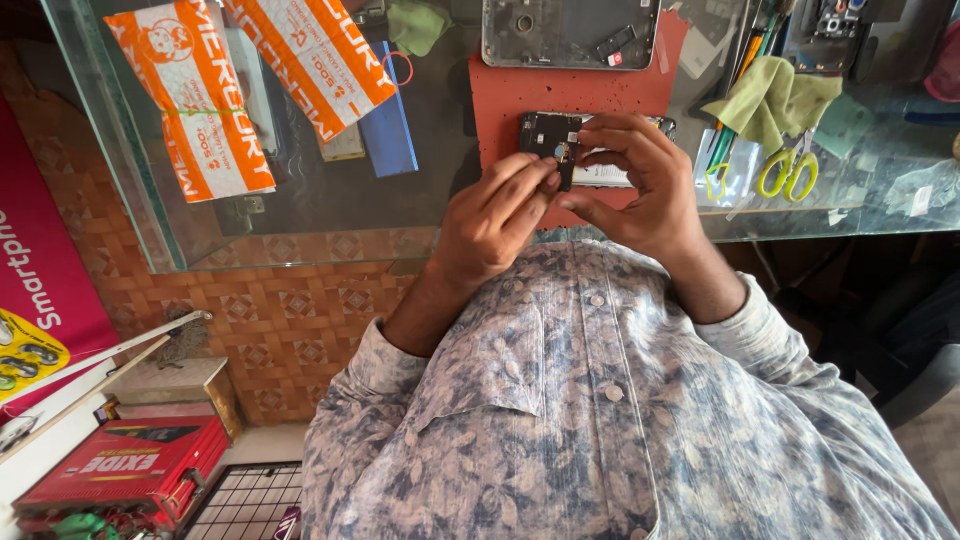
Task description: The person is repairing a smartphone by hand. They connect a ribbon cable to the motherboard, place a battery into the chassis, and then repeatedly handle a small black component, attempting to fit it into the device's internal assembly.
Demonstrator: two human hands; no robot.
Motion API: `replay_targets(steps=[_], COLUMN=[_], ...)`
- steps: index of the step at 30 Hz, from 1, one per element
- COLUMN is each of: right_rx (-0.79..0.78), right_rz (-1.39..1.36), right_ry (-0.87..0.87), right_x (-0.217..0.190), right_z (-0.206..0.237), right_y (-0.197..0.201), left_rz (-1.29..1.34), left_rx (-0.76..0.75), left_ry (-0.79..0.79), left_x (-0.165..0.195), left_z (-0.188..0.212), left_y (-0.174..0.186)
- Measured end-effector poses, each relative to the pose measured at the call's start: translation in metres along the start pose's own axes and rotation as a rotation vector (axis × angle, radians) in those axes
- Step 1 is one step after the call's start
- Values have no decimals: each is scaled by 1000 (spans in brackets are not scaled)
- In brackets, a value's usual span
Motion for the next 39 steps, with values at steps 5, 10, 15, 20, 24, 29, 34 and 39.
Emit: replay_targets(steps=[5,10,15,20,24,29,34,39], right_rx=[-106,-156,-193,-161,-204,-230,-258,-313], right_rz=[361,241,252,407,503,513,490,510], right_ry=[114,111,56,151,216,229,198,193], right_x=[-2,1,5,6,6,3,0,-6], right_z=[-4,-11,-13,-19,-22,-21,-23,-29], right_y=[2,1,-1,-2,-4,-10,-14,-15], left_rz=[21,14,-11,138,181,119,101,60], left_rx=[-43,-48,-34,-53,-11,-77,-97,-111], left_ry=[-39,-94,-163,-103,175,284,252,219], left_x=[-1,-2,-6,-27,-52,-59,-57,-59], left_z=[5,11,21,21,21,16,11,8], left_y=[0,-1,-3,-5,10,13,10,4])
Point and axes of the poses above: each hand's wrist, its own z-axis away from the middle knuckle, its own y-axis out of the back of the hand, x = y × z, the point moved 5 cm from there along -z, towards the middle knuckle, and after that the axes turned 5 degrees about y, right-handed, at the moved point
